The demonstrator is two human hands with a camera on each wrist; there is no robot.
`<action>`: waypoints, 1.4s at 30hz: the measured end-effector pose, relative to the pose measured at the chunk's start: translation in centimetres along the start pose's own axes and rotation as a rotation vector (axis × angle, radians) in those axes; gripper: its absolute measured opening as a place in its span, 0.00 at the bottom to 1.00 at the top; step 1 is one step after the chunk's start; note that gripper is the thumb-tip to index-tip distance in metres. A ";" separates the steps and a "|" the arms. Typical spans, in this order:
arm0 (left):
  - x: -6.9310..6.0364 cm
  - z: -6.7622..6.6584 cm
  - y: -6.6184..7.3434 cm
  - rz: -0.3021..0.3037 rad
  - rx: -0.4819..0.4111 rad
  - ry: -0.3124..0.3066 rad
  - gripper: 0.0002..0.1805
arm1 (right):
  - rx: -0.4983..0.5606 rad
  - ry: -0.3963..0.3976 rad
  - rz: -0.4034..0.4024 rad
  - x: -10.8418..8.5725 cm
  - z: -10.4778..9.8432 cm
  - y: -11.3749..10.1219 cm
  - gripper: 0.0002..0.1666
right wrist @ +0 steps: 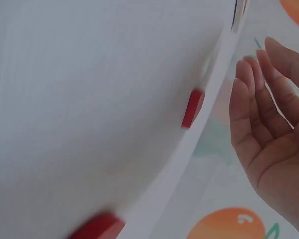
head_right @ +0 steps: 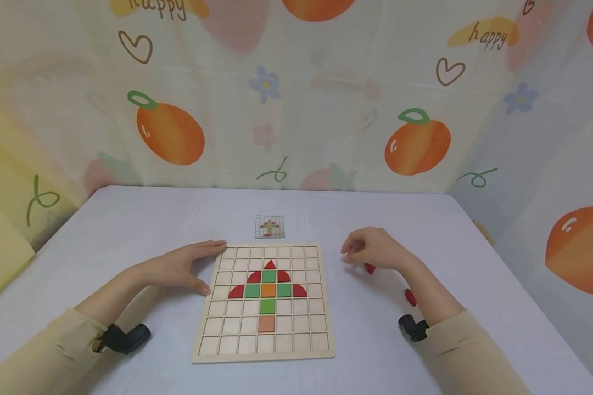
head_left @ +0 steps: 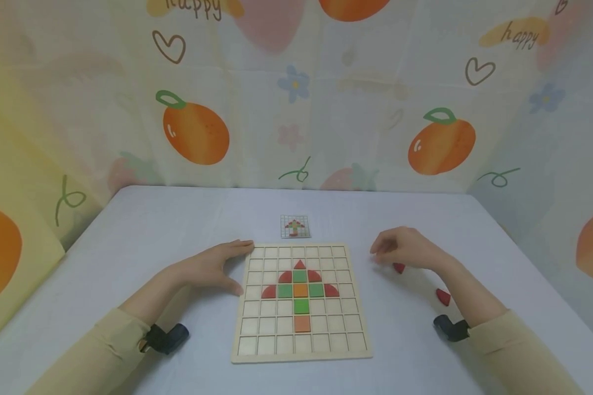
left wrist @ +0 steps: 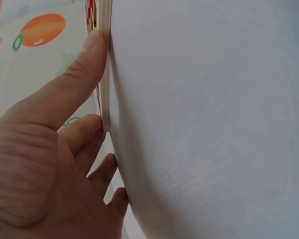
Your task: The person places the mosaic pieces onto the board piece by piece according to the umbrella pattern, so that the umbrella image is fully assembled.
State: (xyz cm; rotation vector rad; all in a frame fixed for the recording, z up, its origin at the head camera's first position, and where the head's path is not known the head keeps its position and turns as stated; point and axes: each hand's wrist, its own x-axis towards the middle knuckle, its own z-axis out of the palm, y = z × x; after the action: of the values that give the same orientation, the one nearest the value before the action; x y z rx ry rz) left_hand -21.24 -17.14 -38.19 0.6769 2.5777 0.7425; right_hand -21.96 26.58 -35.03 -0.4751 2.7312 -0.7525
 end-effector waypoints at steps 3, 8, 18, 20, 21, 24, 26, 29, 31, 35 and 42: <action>-0.1 -0.1 -0.1 0.001 0.003 0.002 0.55 | -0.021 0.013 0.019 -0.2 -0.6 1.1 0.08; -0.1 -0.1 -0.2 -0.001 0.004 0.004 0.55 | -0.031 0.008 0.069 -0.6 -1.0 2.5 0.11; -0.1 -0.1 -0.3 0.002 0.000 0.000 0.55 | -0.056 -0.019 0.170 -1.1 -1.5 4.0 0.16; -0.1 -0.1 -0.3 0.001 0.002 0.000 0.55 | -0.066 -0.021 0.185 -1.2 -1.5 4.3 0.18; 0.0 -0.1 -0.3 0.000 0.004 0.000 0.55 | -0.071 -0.023 0.194 -1.2 -1.4 4.4 0.19; 0.0 0.0 -0.4 -0.004 0.008 0.001 0.56 | -0.075 -0.029 0.214 -1.3 -1.4 4.5 0.20; 0.1 0.0 -0.4 -0.005 0.009 0.003 0.56 | -0.081 -0.035 0.225 -1.4 -1.3 4.4 0.20; 0.1 0.0 -0.4 -0.007 0.008 0.004 0.56 | -0.081 -0.043 0.233 -1.4 -1.3 4.3 0.20; 0.1 0.0 -0.4 -0.011 0.010 0.006 0.56 | -0.076 -0.049 0.237 -1.5 -1.3 4.2 0.19; 0.0 0.0 -0.3 -0.018 0.005 0.007 0.56 | -0.067 -0.060 0.229 -1.5 -1.2 4.1 0.16; 0.1 0.1 -0.3 -0.019 -0.001 0.008 0.56 | -0.065 -0.054 0.195 -1.4 -1.0 4.1 0.11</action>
State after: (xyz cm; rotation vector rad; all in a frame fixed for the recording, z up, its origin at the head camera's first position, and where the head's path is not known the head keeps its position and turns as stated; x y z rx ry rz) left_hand -21.36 -17.28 -38.43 0.6497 2.5878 0.7417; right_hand -21.96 30.86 -36.15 -0.2337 2.7081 -0.5945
